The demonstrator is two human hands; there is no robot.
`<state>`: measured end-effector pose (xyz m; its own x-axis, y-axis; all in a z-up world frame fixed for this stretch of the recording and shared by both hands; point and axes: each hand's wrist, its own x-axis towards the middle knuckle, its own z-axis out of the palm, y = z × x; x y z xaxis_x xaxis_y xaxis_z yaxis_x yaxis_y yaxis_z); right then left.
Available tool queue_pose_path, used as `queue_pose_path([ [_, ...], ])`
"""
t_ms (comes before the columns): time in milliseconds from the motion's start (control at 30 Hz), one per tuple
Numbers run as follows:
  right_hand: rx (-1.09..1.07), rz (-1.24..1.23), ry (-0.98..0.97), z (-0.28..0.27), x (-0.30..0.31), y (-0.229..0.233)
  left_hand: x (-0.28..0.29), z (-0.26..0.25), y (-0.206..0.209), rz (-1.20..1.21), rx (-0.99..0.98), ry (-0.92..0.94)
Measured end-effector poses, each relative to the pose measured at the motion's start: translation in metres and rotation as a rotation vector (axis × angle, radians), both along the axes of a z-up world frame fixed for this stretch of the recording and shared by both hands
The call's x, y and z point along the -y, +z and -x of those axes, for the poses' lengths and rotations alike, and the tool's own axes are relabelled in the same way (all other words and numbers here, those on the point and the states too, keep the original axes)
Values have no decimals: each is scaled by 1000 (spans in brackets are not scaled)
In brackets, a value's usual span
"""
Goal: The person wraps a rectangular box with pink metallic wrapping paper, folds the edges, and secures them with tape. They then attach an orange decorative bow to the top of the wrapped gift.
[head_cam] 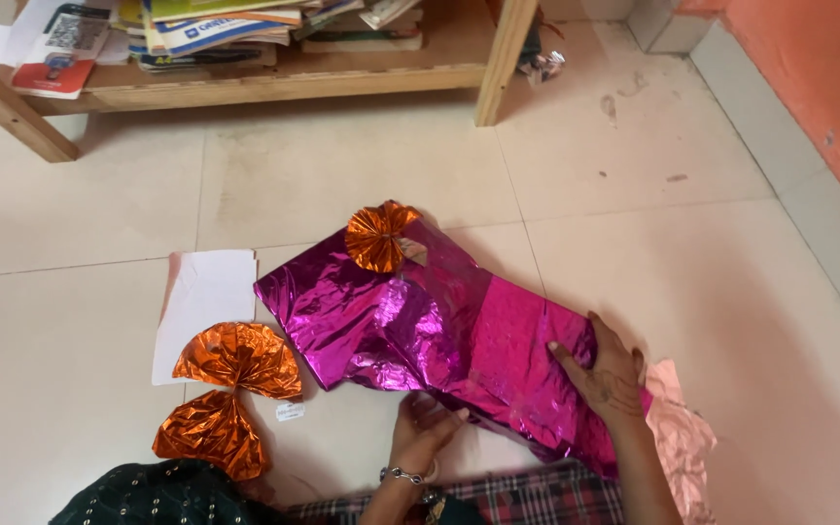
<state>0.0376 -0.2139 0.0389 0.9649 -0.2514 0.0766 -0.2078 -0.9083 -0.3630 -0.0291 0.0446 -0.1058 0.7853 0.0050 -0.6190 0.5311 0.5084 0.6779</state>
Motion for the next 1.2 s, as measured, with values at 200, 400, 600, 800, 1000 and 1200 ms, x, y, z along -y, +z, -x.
queue_pose_path([
  [200,-66,97,-31,-4,16,-1,3,-11,53,76,-272,-44],
  [400,-256,-375,-11,8,28,0,27,-28,61,184,-2,-44],
  [600,-200,-944,-29,25,44,2,27,-47,62,-8,-171,-163],
  [800,-61,-1156,118,48,64,-9,14,-61,125,-80,424,-246],
  [1000,129,-1244,243,48,59,-21,-19,-80,196,-731,1083,-427],
  [1200,332,-1193,219,45,34,19,-22,-80,211,-862,1085,-540],
])
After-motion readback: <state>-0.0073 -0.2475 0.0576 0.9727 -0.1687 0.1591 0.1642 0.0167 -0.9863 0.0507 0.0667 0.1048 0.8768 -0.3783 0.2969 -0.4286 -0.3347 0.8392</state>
